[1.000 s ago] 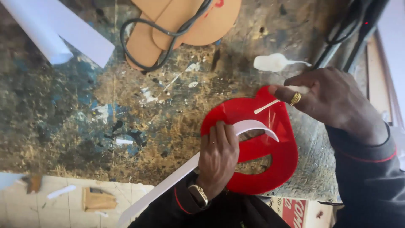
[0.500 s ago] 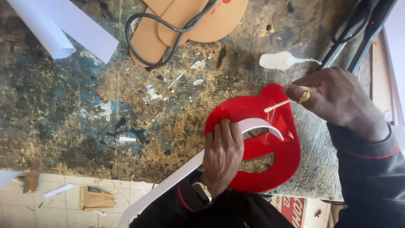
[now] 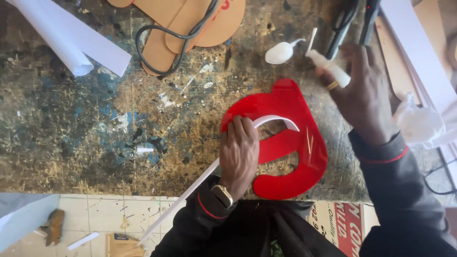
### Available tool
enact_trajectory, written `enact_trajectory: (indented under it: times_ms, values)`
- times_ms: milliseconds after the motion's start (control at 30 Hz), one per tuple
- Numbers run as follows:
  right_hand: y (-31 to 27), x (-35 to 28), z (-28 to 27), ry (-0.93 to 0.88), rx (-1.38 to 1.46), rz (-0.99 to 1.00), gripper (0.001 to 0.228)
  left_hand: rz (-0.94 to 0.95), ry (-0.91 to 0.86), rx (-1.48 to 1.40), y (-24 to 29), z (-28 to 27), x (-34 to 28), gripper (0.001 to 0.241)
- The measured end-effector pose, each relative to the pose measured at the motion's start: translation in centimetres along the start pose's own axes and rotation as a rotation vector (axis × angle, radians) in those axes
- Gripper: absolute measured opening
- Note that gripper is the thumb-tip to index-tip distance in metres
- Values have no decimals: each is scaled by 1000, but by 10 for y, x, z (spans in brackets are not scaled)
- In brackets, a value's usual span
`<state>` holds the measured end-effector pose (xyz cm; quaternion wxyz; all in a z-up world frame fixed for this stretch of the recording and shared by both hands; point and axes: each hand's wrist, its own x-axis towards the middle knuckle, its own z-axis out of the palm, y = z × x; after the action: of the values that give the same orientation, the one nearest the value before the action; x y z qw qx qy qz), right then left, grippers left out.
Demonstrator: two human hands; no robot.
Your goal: Gluing a white plastic strip to the edge of a red acrylic letter to create a 3D sign component.
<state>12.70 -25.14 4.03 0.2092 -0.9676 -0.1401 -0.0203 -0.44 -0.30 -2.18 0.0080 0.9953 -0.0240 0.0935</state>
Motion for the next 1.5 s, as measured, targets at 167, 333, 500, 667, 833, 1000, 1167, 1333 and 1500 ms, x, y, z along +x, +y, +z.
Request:
enact_trajectory:
  times_ms: [167, 333, 500, 667, 833, 1000, 1167, 1333, 1500]
  values:
    - [-23, -63, -2, 94, -118, -206, 41, 17, 13, 27, 0, -5, 1, 25]
    - [1, -130, 31, -52, 314, -340, 33, -27, 6, 15, 2, -13, 8, 21]
    - [-10, -157, 35, -106, 256, -506, 78, -28, -10, 17, 2, -2, 3, 20]
    - [-10, -177, 55, -70, 147, -465, 116, -16, 5, 46, 1, -4, 1, 20]
    - [-7, -164, 55, 44, 299, -198, 64, 36, 47, 98, -3, 1, -1, 22]
    - [-18, -93, 46, -41, 391, -192, 80, 28, 69, 116, 0, 5, -2, 25]
    - [-30, -51, 56, -97, 316, -301, 64, -23, 89, 105, 1, 5, 0, 23]
    - [-41, -47, 50, -106, 179, -339, 48, 5, 12, 24, 0, -2, 2, 16]
    - [-42, -52, 53, -153, 198, -295, 40, 15, -12, -7, 0, -6, 2, 16]
